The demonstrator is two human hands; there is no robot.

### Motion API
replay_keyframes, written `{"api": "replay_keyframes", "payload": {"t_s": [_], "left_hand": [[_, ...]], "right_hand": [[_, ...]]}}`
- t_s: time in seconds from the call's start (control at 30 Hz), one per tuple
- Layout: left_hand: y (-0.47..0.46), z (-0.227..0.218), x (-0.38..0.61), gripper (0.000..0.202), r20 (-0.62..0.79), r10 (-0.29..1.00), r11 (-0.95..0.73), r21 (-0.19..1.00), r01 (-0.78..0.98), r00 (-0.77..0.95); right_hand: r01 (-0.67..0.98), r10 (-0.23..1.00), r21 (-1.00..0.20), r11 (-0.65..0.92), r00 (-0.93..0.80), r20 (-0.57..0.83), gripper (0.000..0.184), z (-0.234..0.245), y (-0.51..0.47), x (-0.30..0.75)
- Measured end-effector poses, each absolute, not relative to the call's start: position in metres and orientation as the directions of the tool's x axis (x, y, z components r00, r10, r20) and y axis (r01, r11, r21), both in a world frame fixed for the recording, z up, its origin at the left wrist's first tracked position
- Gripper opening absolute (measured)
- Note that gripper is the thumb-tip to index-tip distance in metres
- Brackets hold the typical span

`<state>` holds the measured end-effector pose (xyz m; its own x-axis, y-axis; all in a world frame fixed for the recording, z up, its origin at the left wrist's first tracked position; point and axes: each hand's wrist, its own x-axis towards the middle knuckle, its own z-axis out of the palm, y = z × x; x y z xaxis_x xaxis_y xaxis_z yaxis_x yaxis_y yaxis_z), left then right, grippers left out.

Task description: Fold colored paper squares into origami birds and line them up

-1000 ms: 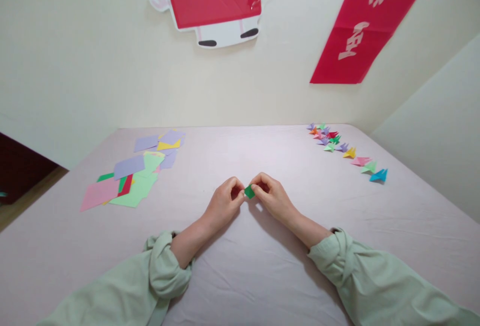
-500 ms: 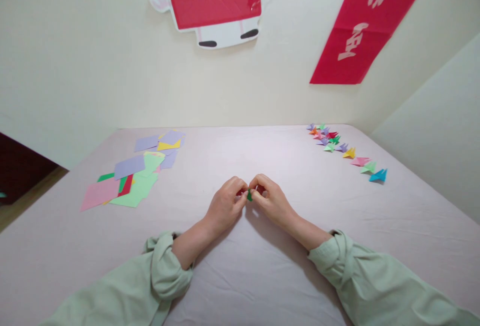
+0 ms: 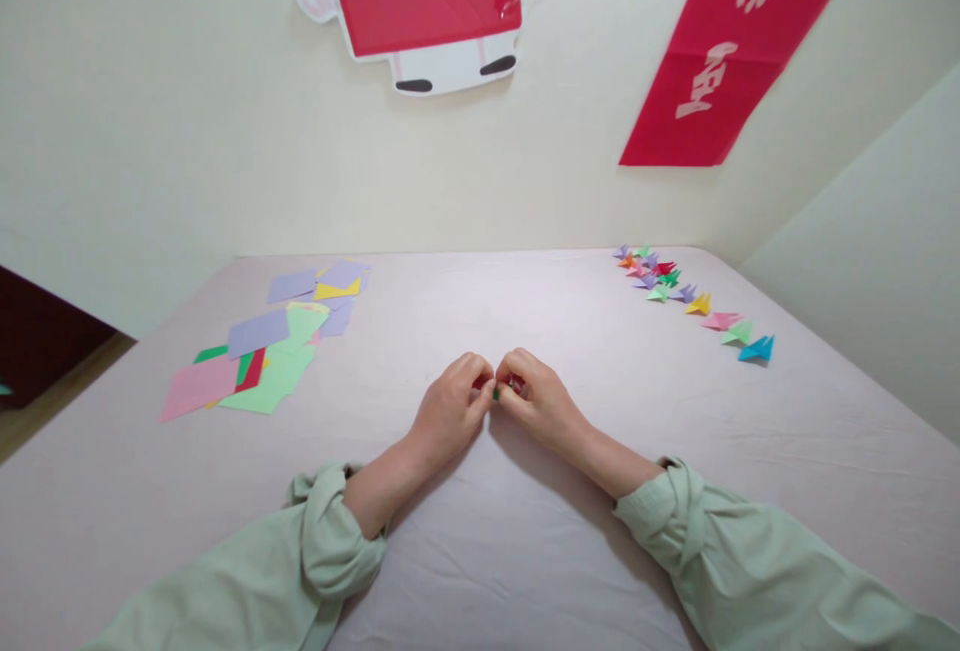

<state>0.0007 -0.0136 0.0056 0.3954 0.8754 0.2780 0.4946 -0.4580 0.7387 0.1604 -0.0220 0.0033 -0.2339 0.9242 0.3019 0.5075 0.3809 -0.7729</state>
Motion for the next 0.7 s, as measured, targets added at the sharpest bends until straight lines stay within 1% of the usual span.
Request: {"api": "replay_keyframes", "payload": {"t_s": [0.1, 0.2, 0.3, 0.4, 0.53, 0.6, 0.7], "left_hand": [[-0.014, 0.007, 0.000, 0.011, 0.269, 0.879, -0.442, 0.769, 0.463, 0.393], [-0.011, 0.006, -0.003, 0.011, 0.268, 0.912, -0.389, 0.805, 0.447, 0.311], [-0.008, 0.004, -0.005, 0.011, 0.258, 0.936, -0.340, 0.831, 0.439, 0.238], [-0.008, 0.003, -0.003, 0.011, 0.238, 0.914, -0.372, 0.814, 0.447, 0.328], [-0.010, 0.004, 0.001, 0.016, 0.264, 0.868, -0.465, 0.728, 0.504, 0.421], [-0.010, 0.004, 0.000, 0.018, 0.256, 0.860, -0.475, 0.719, 0.508, 0.441], [-0.010, 0.004, -0.002, 0.015, 0.238, 0.857, -0.469, 0.727, 0.501, 0.456]], "right_hand": [[0.519, 0.923, -0.763, 0.385, -0.233, 0.307, 0.012, 0.002, -0.021, 0.163], [0.521, 0.936, -0.778, 0.351, -0.187, 0.297, 0.011, 0.000, -0.017, 0.171], [0.493, 0.955, -0.819, 0.294, -0.110, 0.276, 0.011, 0.000, -0.014, 0.177], [0.481, 0.948, -0.817, 0.319, -0.157, 0.277, 0.010, 0.003, -0.016, 0.173], [0.516, 0.925, -0.768, 0.380, -0.231, 0.302, 0.011, 0.005, -0.021, 0.163], [0.526, 0.923, -0.758, 0.384, -0.245, 0.298, 0.011, 0.004, -0.022, 0.163], [0.528, 0.921, -0.755, 0.389, -0.248, 0.301, 0.011, 0.003, -0.022, 0.165]]}}
